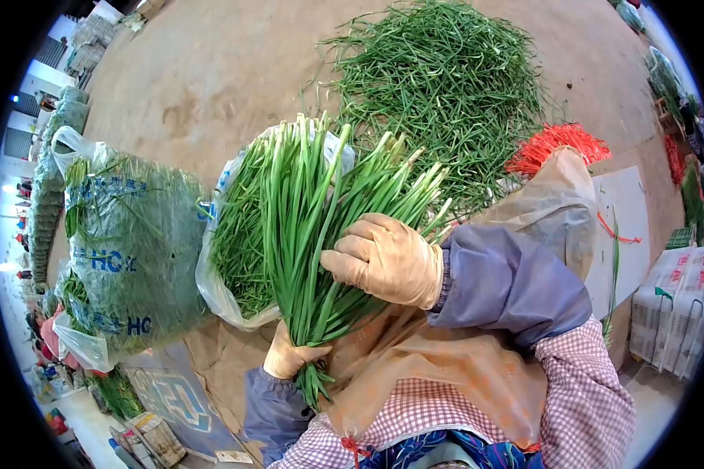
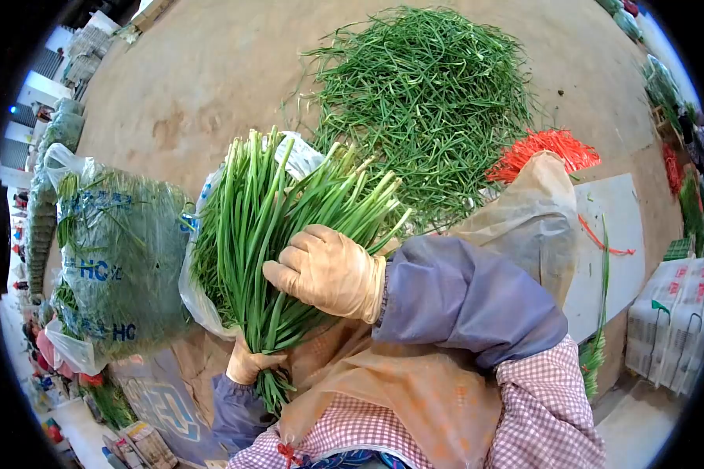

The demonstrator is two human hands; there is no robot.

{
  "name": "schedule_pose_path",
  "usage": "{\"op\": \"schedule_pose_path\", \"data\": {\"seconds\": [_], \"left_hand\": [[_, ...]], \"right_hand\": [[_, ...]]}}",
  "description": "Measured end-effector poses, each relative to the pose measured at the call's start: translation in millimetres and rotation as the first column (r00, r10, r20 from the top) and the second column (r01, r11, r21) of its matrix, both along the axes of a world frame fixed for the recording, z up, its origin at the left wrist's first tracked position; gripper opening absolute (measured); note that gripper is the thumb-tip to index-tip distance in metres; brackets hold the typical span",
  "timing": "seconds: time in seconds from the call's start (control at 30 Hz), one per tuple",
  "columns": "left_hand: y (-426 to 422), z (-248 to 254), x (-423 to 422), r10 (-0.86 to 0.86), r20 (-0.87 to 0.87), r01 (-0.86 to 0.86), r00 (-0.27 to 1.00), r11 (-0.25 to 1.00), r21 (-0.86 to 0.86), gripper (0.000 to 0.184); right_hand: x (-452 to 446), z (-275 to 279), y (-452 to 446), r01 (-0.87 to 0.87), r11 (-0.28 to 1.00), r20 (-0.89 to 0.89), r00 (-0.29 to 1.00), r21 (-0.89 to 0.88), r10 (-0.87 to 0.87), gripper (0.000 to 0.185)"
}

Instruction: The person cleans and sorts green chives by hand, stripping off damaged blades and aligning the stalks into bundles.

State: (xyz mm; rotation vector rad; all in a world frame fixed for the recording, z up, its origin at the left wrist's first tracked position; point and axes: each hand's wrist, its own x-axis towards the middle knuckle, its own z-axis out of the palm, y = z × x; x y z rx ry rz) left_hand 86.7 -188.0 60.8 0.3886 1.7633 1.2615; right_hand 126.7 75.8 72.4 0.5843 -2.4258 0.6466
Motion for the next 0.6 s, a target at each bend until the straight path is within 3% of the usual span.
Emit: {"op": "schedule_pose_path", "data": {"seconds": [0.1, 0.2, 0.23, 0.3, 0.33, 0.43, 0.47, 0.5, 0.53, 0.57, 0.6], "left_hand": [[1, -2, 1, -0.119, -0.177, 0.113, 0.977, 0.993, -0.043, 0.042], [4, 4, 8, 0.031, -0.106, -0.032, 0.994, 0.999, -0.010, 0.046], [4, 4, 7, -0.014, -0.148, 0.013, 0.989, 1.000, -0.011, 0.048], [4, 1, 6, -0.103, -0.227, 0.101, 0.968, 0.995, -0.019, 0.051], [10, 9, 12, 0.058, -0.103, -0.053, 0.993, 0.998, 0.045, 0.051], [14, 13, 7, -0.026, -0.144, 0.038, 0.989, 0.996, 0.079, 0.048], [15, 18, 9, -0.021, -0.130, 0.029, 0.991, 0.998, 0.062, 0.048], [18, 24, 11, -0.016, -0.116, 0.021, 0.993, 0.999, 0.046, 0.047], [18, 24, 12, -0.003, -0.097, 0.008, 0.995, 0.999, 0.048, 0.047], [17, 24, 13, 0.010, -0.079, -0.006, 0.997, 0.999, 0.049, 0.047], [14, 20, 14, 0.037, -0.058, -0.033, 0.998, 0.997, 0.066, 0.047]], "right_hand": [[7, 3, -4, 0.129, 0.980, 0.066, 0.988, 0.153, -0.141, 0.032], [18, 14, -12, 0.232, 0.943, 0.130, 0.955, 0.238, -0.268, 0.029], [25, 29, -10, 0.112, 0.969, 0.195, 0.968, 0.220, -0.156, 0.027], [28, 37, -15, -0.124, 0.977, 0.161, 0.982, 0.173, 0.097, 0.026], [30, 36, -19, -0.210, 0.972, 0.073, 0.977, 0.106, 0.203, 0.025], [24, 24, -23, -0.439, 0.878, 0.007, 0.894, -0.191, 0.448, 0.020], [22, 22, -23, -0.502, 0.744, 0.058, 0.811, -0.441, 0.582, 0.011], [26, 24, -23, -0.329, 0.491, 0.161, 0.677, -0.807, 0.718, 0.013], [33, 30, -24, -0.004, 0.191, 0.163, 0.503, -0.982, 0.849, 0.016], [38, 37, -23, 0.384, -0.076, 0.061, 0.333, -0.920, 0.941, 0.018], [37, 44, -21, 0.471, -0.154, 0.028, 0.358, -0.869, 0.933, 0.026]]}}
